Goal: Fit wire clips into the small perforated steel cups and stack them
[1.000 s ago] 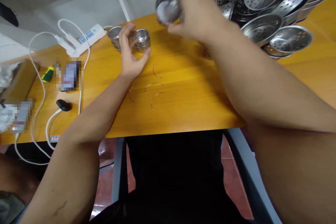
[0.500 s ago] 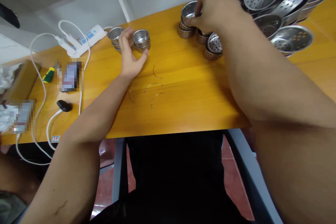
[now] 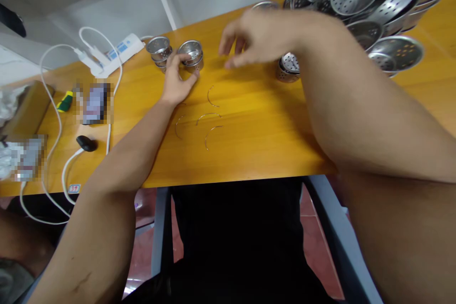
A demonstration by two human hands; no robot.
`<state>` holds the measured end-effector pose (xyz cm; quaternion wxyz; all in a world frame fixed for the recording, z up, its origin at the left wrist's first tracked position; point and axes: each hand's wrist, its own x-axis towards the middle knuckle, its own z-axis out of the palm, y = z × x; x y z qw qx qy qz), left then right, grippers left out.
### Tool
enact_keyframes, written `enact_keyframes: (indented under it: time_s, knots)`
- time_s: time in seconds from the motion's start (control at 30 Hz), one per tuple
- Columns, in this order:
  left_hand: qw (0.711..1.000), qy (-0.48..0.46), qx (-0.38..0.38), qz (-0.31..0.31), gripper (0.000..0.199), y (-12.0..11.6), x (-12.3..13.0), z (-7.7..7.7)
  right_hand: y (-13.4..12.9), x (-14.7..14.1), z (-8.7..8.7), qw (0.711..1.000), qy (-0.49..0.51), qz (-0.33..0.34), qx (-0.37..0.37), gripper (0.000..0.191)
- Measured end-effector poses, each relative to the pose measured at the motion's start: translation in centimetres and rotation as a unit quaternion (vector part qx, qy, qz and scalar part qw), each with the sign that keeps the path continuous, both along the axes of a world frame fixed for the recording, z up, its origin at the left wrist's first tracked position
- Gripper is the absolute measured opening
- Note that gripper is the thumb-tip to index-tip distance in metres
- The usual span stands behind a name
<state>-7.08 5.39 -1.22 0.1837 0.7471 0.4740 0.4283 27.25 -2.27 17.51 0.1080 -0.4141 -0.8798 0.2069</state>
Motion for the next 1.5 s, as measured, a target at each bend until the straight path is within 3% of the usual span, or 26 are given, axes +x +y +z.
enact_keyframes:
  time_s: [0.07,0.13,0.3,0.43,0.5,0.67,0.77,0.87,1.03,1.17,1.37,1.5]
  knots:
    - [1.0,0.004,0.008,0.002,0.059,-0.1,0.0,0.2,-0.3,-1.0,-1.1,0.991,-0.064,0.071,-0.094,0.069]
    - [1.0,0.006,0.016,0.007,0.056,-0.4,0.2,0.4,-0.5,-2.4,-2.9,0.985,-0.085,0.103,-0.106,0.077]
    - [0.998,-0.032,0.045,0.025,0.074,-1.1,0.8,1.1,0.5,-5.2,-8.0,0.99,-0.076,0.115,0.038,0.032]
    - [0.996,-0.065,0.042,0.038,0.09,-0.9,0.9,1.0,1.3,-5.3,-9.7,0.99,-0.118,0.057,0.056,0.009]
    - [0.996,-0.069,0.032,0.038,0.097,-0.6,0.9,0.8,1.4,-4.8,-9.8,0.99,-0.125,0.038,0.047,0.008]
    - [0.997,-0.05,-0.018,0.064,0.106,0.1,0.6,0.2,1.0,-4.0,-9.7,0.991,-0.129,0.003,-0.036,0.026]
    - [0.998,-0.031,-0.036,0.04,0.106,0.3,0.2,0.0,0.2,-4.8,-9.2,0.986,-0.156,-0.034,-0.053,0.031]
    - [0.999,-0.036,-0.038,0.014,0.11,0.5,-0.1,-0.1,-0.7,-5.9,-8.6,0.984,-0.169,-0.048,-0.041,0.034]
    - [0.999,-0.047,-0.007,0.003,0.112,0.6,0.0,-0.2,-1.2,-6.5,-8.1,0.973,-0.231,-0.003,0.012,0.015]
    - [0.999,-0.028,0.022,-0.006,0.104,0.0,0.3,0.3,-1.1,-6.2,-8.1,0.964,-0.263,0.02,0.038,0.023]
    - [0.998,-0.045,0.036,0.001,0.099,-0.5,0.7,0.9,-0.7,-5.6,-8.6,0.979,-0.204,0.005,0.021,0.024]
    - [0.997,-0.052,0.053,0.022,0.094,-0.8,1.0,1.6,-0.8,-5.6,-7.8,0.982,-0.188,-0.005,0.015,0.018]
